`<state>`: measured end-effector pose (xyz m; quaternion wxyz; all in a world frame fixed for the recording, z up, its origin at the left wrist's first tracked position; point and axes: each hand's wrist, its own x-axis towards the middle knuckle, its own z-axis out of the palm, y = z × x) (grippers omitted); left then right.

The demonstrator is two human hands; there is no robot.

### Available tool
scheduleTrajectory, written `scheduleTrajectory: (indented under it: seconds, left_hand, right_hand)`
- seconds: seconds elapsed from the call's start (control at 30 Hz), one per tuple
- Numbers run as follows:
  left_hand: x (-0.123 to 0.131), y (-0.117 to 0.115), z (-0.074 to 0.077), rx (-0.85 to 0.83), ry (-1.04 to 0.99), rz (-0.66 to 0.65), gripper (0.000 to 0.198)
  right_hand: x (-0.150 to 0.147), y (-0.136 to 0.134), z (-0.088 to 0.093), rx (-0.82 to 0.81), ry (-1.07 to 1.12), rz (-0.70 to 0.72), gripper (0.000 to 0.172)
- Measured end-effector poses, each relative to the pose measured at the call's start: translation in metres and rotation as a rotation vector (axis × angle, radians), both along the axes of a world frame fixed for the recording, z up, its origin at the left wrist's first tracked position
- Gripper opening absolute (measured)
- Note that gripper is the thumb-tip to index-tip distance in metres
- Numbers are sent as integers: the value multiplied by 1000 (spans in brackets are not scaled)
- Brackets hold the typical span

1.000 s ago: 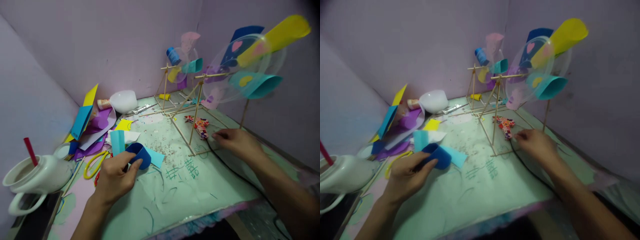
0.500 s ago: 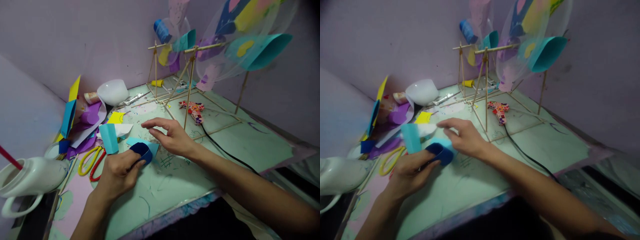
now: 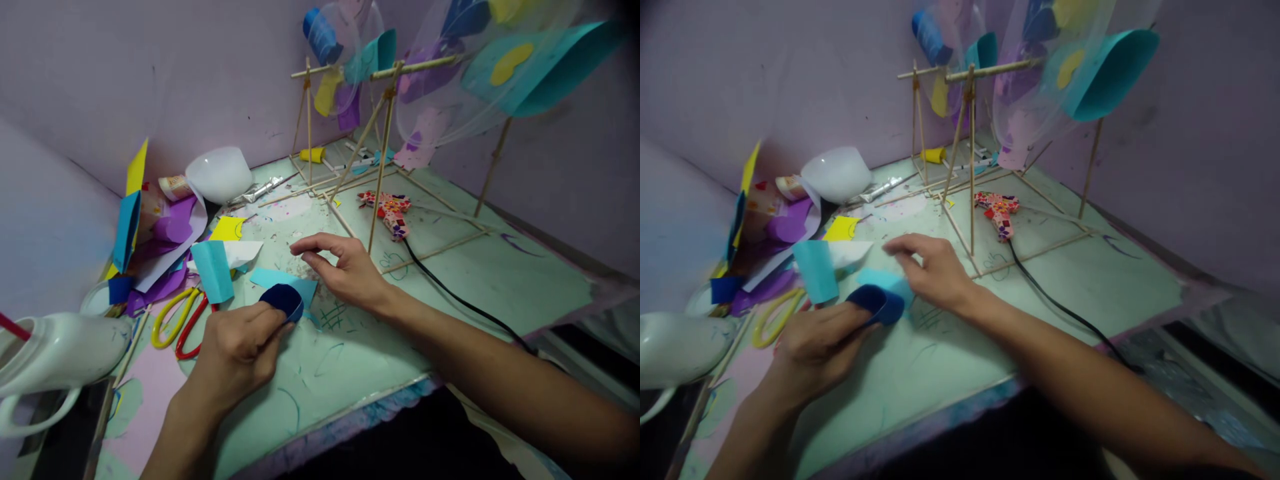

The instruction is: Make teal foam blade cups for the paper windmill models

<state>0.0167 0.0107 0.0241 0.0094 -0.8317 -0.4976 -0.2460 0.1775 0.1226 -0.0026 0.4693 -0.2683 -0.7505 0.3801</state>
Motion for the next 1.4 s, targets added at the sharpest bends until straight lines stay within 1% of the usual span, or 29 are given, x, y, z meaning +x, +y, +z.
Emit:
scheduleTrajectory:
  seconds: [0.17,0.43,0.53,0.63,0.7,0.77,0.83,0.93,1.0,1.03,1.1,1.13,1.17,1.23,1.3,1.4]
  left_hand:
    - [1,-2,0,-18,37,-2,16]
    - [1,-3,1,-2,61,-1,17]
    - [0,-2,1,12,42,12,13]
    - [-4,0,1,76,-75,82,6]
    - [-8,0,2,105,-156,170,5]
    - [-13,0,4,97,-214,285,6]
    - [-17,0,5,67,-298,441,9]
    - [-20,0,7,14,-483,675,14]
    - [-20,0,6,-17,-583,751,18]
    - [-19,0,6,-19,-619,770,19]
    - [-19,1,3,-33,-672,773,22]
    - [-20,1,2,-41,-692,765,22]
    - [-20,2,1,-52,-708,758,23]
    - [-20,2,0,-67,-725,753,22]
    - [-20,3,0,-66,-729,751,20]
    - [-18,3,2,-14,-697,719,18]
  right_hand:
    - [1,0,-2,8,-7,-8,19]
    - [0,0,-3,32,-15,-4,18]
    - [1,0,-3,35,-23,-16,19]
    - [4,1,-1,33,-53,-52,21]
    - [7,2,1,23,-84,-58,23]
    - [11,4,3,4,-120,-45,24]
    - [15,5,5,-38,-173,-8,24]
    - [17,6,7,-141,-293,108,18]
    - [15,6,9,-236,-353,219,17]
    - [14,5,10,-315,-364,276,23]
    - [12,3,12,-534,-348,383,38]
    - [11,2,13,-638,-318,414,42]
    - [10,1,15,-710,-276,427,42]
    - [9,-1,16,-750,-190,411,36]
    - [7,-3,16,-728,-152,377,33]
    - [4,-4,9,-699,-208,325,38]
